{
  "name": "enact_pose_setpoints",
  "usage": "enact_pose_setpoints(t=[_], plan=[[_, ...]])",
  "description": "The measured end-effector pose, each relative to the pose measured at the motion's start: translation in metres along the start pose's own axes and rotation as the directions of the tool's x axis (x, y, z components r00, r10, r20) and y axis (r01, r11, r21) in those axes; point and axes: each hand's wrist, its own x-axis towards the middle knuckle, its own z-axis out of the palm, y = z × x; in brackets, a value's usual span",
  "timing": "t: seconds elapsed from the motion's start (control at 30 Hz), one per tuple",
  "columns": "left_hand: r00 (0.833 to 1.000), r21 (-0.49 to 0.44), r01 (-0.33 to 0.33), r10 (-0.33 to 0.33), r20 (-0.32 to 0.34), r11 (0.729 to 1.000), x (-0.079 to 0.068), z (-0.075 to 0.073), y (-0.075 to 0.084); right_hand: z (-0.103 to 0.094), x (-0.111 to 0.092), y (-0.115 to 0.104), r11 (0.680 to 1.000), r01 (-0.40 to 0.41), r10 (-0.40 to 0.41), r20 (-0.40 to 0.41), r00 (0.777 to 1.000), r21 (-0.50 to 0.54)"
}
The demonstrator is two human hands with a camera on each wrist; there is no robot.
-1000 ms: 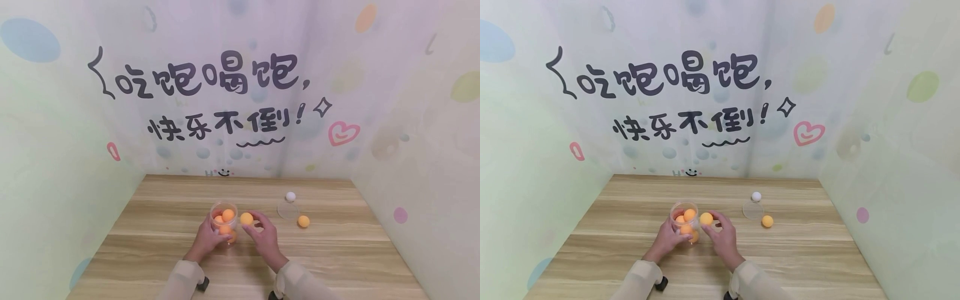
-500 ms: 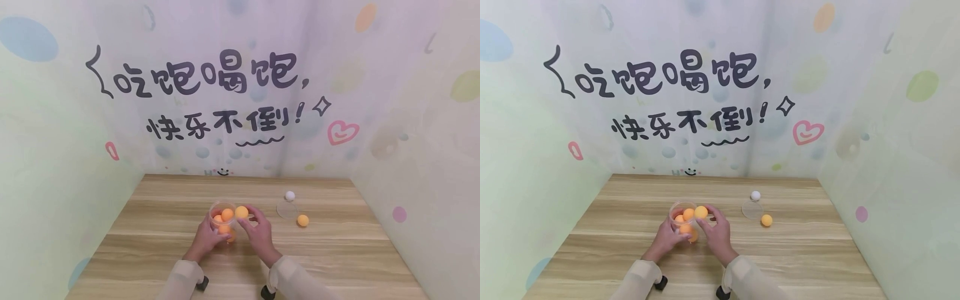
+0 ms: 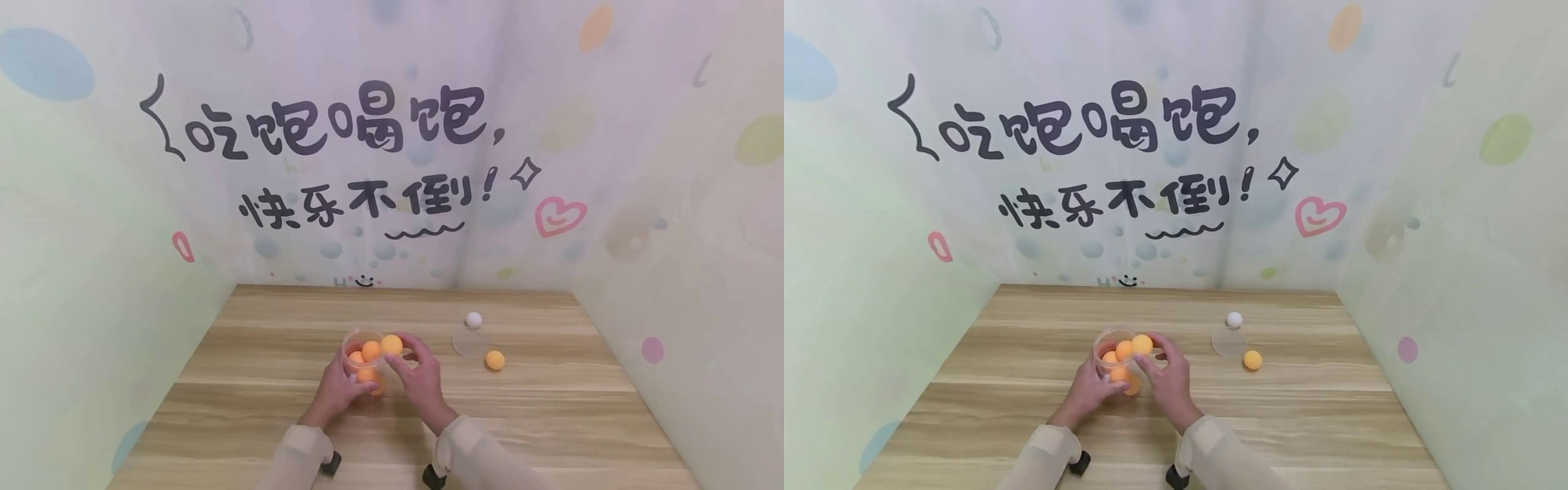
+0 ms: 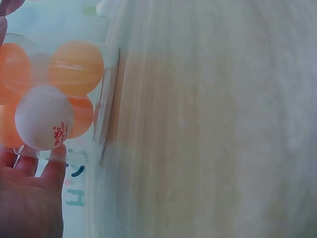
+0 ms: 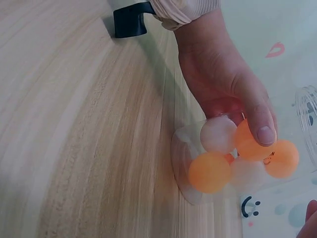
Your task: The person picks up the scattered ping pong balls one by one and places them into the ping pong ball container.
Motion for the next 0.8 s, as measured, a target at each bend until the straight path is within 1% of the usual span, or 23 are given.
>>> enact_pose_setpoints(t=[0.17,0.43,0.6,0.67,0.8], plan=[[1.0,-0.006,-0.001,0.001,0.006,1.0,0.0,0.0,0.002,0.003,0.002,-0.004,1.0,-0.017,0.017,0.017,1.0,-0.017],[1.0,-0.003,0.008,-0.008,0.005,1.0,-0.001,-0.001,0.002,0.007,0.006,-0.01,0.999,-0.033,0.032,0.049,0.998,0.015],[1.0,0.016,0.023,-0.023,0.002,1.0,-0.001,-0.002,0.004,0.01,0.008,-0.012,0.998,-0.06,0.058,0.062,0.996,0.029],[1.0,0.01,0.03,-0.03,0.004,0.999,-0.001,-0.002,0.004,0.011,0.008,-0.013,0.997,-0.075,0.073,0.064,0.995,0.03],[0.999,0.016,0.039,-0.039,0.003,0.999,-0.001,-0.002,0.004,0.016,0.01,0.006,0.995,-0.098,0.097,0.054,0.994,0.015]])
